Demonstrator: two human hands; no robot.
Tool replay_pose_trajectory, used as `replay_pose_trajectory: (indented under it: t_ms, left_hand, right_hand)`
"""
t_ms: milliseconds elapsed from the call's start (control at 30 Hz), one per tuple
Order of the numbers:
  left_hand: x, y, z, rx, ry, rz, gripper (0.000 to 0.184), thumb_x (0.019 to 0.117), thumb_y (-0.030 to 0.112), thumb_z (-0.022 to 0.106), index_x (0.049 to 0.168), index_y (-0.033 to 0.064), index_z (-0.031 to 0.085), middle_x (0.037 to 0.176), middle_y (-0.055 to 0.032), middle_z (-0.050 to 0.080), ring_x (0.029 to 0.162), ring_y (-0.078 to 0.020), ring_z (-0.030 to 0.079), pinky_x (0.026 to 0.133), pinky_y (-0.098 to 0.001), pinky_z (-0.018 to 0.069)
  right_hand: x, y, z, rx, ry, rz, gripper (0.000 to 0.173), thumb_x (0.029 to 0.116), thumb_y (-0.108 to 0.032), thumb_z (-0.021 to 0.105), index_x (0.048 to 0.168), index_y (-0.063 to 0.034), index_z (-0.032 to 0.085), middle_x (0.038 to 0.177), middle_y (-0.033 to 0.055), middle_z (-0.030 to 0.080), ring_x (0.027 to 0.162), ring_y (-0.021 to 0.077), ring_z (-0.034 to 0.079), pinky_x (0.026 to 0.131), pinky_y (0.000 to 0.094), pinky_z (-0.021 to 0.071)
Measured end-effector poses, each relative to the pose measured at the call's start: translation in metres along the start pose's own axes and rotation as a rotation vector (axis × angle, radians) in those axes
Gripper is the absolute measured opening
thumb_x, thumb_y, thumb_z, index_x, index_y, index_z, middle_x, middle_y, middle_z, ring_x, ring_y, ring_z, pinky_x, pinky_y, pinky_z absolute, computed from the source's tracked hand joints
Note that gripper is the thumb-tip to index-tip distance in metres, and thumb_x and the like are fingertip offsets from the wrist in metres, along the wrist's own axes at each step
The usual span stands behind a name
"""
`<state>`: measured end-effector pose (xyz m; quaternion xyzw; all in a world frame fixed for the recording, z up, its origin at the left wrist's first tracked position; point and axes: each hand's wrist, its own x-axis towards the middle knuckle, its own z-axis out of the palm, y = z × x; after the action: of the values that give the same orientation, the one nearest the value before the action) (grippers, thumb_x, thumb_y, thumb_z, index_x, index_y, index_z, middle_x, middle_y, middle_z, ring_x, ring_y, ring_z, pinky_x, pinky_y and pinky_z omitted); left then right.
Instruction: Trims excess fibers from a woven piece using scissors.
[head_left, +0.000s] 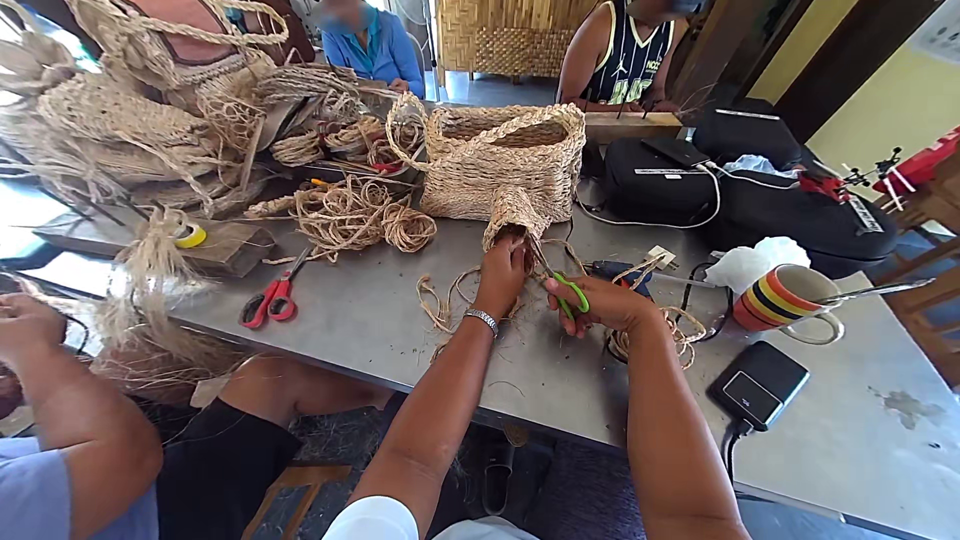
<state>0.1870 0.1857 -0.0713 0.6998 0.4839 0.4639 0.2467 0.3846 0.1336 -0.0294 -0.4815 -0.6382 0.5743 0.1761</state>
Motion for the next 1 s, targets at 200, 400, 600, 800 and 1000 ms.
replay_pose_trajectory:
  t_ms: [200, 400, 600, 800, 1000]
  left_hand:
    - [-0.004, 0.009, -0.006, -0.017, -0.021, -0.093, 0.035, 0.1100, 0.027, 0.044, 0.125, -0.0012, 0.059, 0.106, -0.0226, 0.069, 0.092, -0.0345, 0.071, 0.084, -0.0535, 0.0557]
    - [-0.003, 0.008, -0.005, -0.064, -0.021, -0.132, 0.040, 0.1099, 0.031, 0.045, 0.132, 0.0001, 0.057, 0.112, -0.0228, 0.069, 0.098, -0.0344, 0.071, 0.089, -0.0537, 0.0552]
    - [-0.002, 0.008, -0.006, -0.048, -0.024, -0.123, 0.041, 0.1096, 0.031, 0.046, 0.132, -0.0010, 0.057, 0.116, -0.0233, 0.068, 0.105, -0.0355, 0.069, 0.094, -0.0544, 0.0530]
    - [0.002, 0.002, -0.002, -0.098, -0.019, -0.106, 0.040, 0.1097, 0.029, 0.043, 0.132, -0.0012, 0.058, 0.119, -0.0219, 0.068, 0.109, -0.0326, 0.068, 0.097, -0.0521, 0.0522]
    - [0.014, -0.012, 0.007, -0.202, -0.025, -0.139, 0.039, 0.1096, 0.027, 0.042, 0.130, -0.0022, 0.058, 0.113, -0.0206, 0.069, 0.105, -0.0285, 0.070, 0.097, -0.0502, 0.0554]
  right_hand:
    - [-0.008, -0.006, 0.001, 0.002, 0.013, 0.025, 0.052, 0.1081, -0.052, 0.041, 0.096, -0.0061, 0.060, 0.060, 0.0002, 0.061, 0.050, 0.0077, 0.061, 0.049, 0.0197, 0.0507]
    - [-0.014, -0.014, 0.002, -0.010, 0.039, 0.063, 0.050, 0.1083, -0.049, 0.044, 0.094, -0.0040, 0.060, 0.058, 0.0009, 0.058, 0.048, 0.0086, 0.060, 0.047, 0.0206, 0.0512]
    - [-0.014, -0.016, 0.004, -0.068, 0.061, 0.116, 0.052, 0.1082, -0.049, 0.044, 0.095, -0.0021, 0.061, 0.058, 0.0018, 0.057, 0.048, 0.0093, 0.059, 0.048, 0.0214, 0.0509]
    - [-0.005, -0.015, 0.010, -0.143, 0.137, 0.081, 0.051, 0.1075, -0.049, 0.047, 0.102, 0.0000, 0.061, 0.061, 0.0038, 0.059, 0.050, 0.0106, 0.060, 0.049, 0.0233, 0.0516]
    - [0.011, -0.006, 0.013, -0.159, 0.214, 0.064, 0.051, 0.1044, -0.050, 0.053, 0.108, -0.0008, 0.064, 0.061, 0.0053, 0.060, 0.049, 0.0112, 0.059, 0.048, 0.0239, 0.0515]
